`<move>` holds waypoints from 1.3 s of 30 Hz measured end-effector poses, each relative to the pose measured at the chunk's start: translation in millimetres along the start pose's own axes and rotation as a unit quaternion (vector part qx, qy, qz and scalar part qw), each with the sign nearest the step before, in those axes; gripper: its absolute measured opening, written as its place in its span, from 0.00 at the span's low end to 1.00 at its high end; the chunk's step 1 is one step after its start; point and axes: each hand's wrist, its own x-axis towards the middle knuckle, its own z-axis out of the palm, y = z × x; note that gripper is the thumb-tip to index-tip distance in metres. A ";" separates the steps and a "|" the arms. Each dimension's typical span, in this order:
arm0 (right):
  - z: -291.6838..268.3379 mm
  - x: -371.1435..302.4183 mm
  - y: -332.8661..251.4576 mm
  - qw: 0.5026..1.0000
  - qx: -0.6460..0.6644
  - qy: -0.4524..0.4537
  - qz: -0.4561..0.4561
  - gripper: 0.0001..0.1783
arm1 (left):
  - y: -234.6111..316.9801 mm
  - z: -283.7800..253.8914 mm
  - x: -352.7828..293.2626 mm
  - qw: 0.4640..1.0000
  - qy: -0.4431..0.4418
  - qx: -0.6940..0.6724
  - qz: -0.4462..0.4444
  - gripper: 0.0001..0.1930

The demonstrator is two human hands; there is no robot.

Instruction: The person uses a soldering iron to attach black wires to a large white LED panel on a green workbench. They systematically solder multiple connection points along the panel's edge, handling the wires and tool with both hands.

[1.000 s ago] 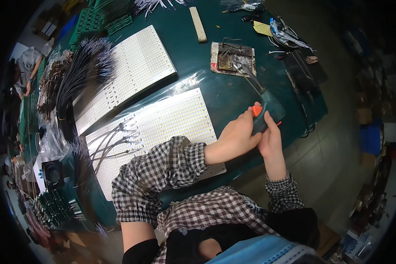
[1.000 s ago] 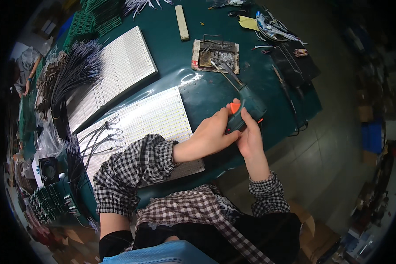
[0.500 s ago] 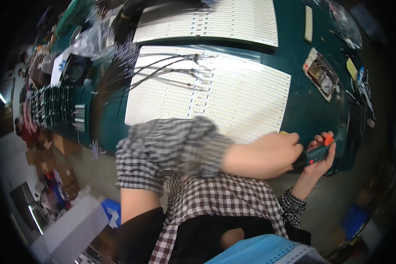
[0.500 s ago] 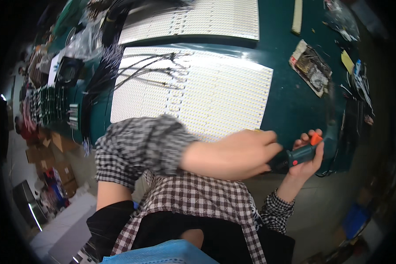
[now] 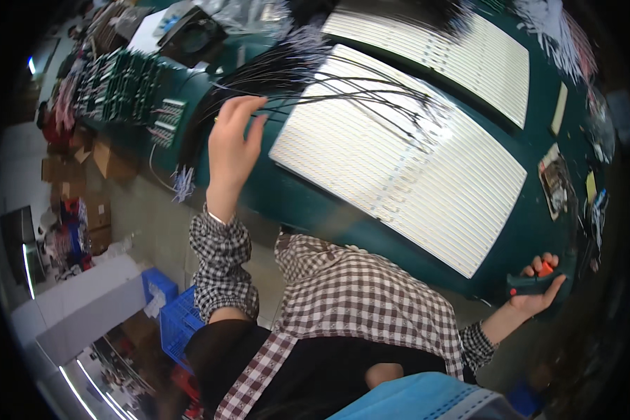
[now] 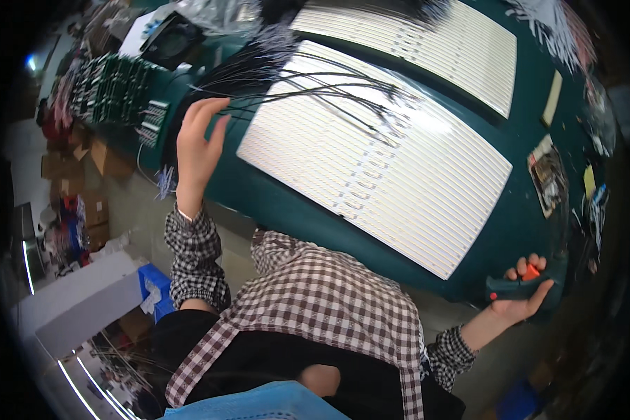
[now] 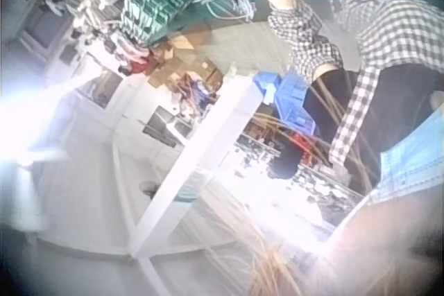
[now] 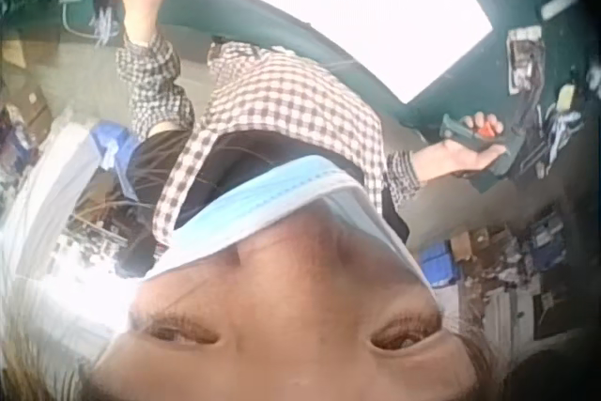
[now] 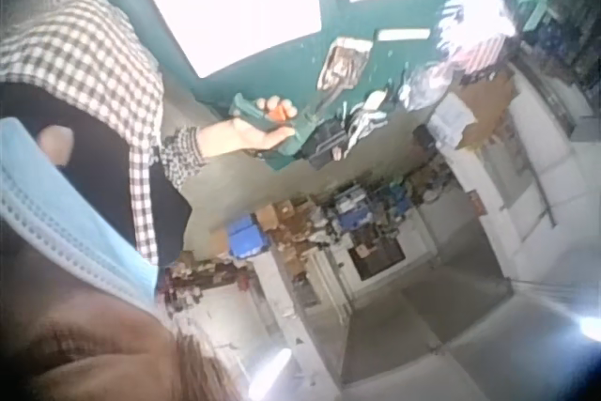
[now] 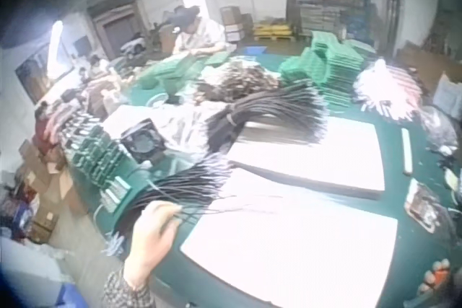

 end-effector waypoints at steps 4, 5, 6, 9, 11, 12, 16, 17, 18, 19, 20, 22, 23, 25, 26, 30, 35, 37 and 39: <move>0.4 0.1 -12.3 1.000 0.001 -0.020 0.015 0.20 | -40.7 -18.7 -2.1 0.997 0.024 0.057 -0.048 0.11; 1.3 1.1 -15.4 1.000 0.002 -0.023 0.016 0.20 | -43.1 -18.6 -1.9 0.996 0.026 0.053 -0.063 0.10; 9.6 -1.4 -14.6 1.000 -0.008 -0.017 0.009 0.20 | -52.2 -20.9 1.6 0.996 0.030 0.044 -0.076 0.10; 32.7 -4.4 -8.0 0.999 -0.035 0.013 -0.010 0.20 | -68.4 -24.6 18.5 0.998 0.009 0.040 -0.053 0.10; 45.6 -5.3 -3.6 0.997 -0.049 0.048 -0.021 0.21 | -75.9 -22.1 31.7 0.999 -0.025 0.026 0.024 0.09; 54.7 -7.2 -2.7 0.997 -0.046 0.052 -0.022 0.20 | -77.6 -13.2 39.1 0.999 -0.042 -0.034 0.008 0.09; 57.5 -0.4 -2.7 0.997 -0.037 0.058 -0.014 0.20 | -57.7 24.8 78.2 0.993 -0.009 -0.090 0.076 0.08; 58.7 -1.4 -0.2 0.998 -0.037 0.058 -0.012 0.20 | -59.5 35.2 86.8 0.993 -0.006 -0.101 0.067 0.07; 62.0 -2.0 1.8 0.997 -0.041 0.067 -0.013 0.20 | -60.8 48.5 96.4 0.992 -0.007 -0.113 0.060 0.07; 65.3 -3.6 2.1 0.997 -0.043 0.064 -0.015 0.20 | -61.7 60.2 102.2 0.991 -0.008 -0.125 0.051 0.06; 67.9 -5.4 1.6 0.997 -0.044 0.061 -0.016 0.20 | -65.8 67.6 103.4 0.995 -0.035 -0.073 0.049 0.07; 69.0 -13.9 -3.7 0.994 -0.053 0.086 -0.030 0.20 | -64.1 79.3 104.2 0.993 -0.054 -0.097 0.026 0.06; 71.3 -16.8 -2.3 0.994 -0.045 0.091 -0.034 0.20 | -68.8 81.8 104.9 0.991 -0.065 -0.112 0.018 0.06; 78.5 -28.6 3.0 0.992 -0.034 0.110 -0.049 0.20 | -83.4 83.3 105.2 0.988 -0.058 -0.129 0.067 0.06; 83.8 -38.0 9.2 0.988 -0.038 0.133 -0.064 0.20 | -92.2 85.2 107.6 0.986 -0.058 -0.134 0.079 0.06; 16.9 -21.5 -4.1 0.988 -0.001 0.143 -0.055 0.20 | -33.9 102.3 106.1 0.989 -0.061 -0.133 0.011 0.05; 16.2 -32.4 4.7 0.986 0.000 0.157 -0.062 0.20 | -33.9 95.0 116.9 0.992 -0.069 -0.103 0.039 0.09; 14.3 -33.6 2.8 0.985 -0.002 0.157 -0.066 0.20 | -34.5 91.5 119.5 0.988 -0.088 -0.114 0.059 0.10; 14.3 -31.8 2.8 0.989 0.005 0.138 -0.061 0.20 | -38.9 93.0 120.0 0.981 -0.079 -0.173 0.042 0.10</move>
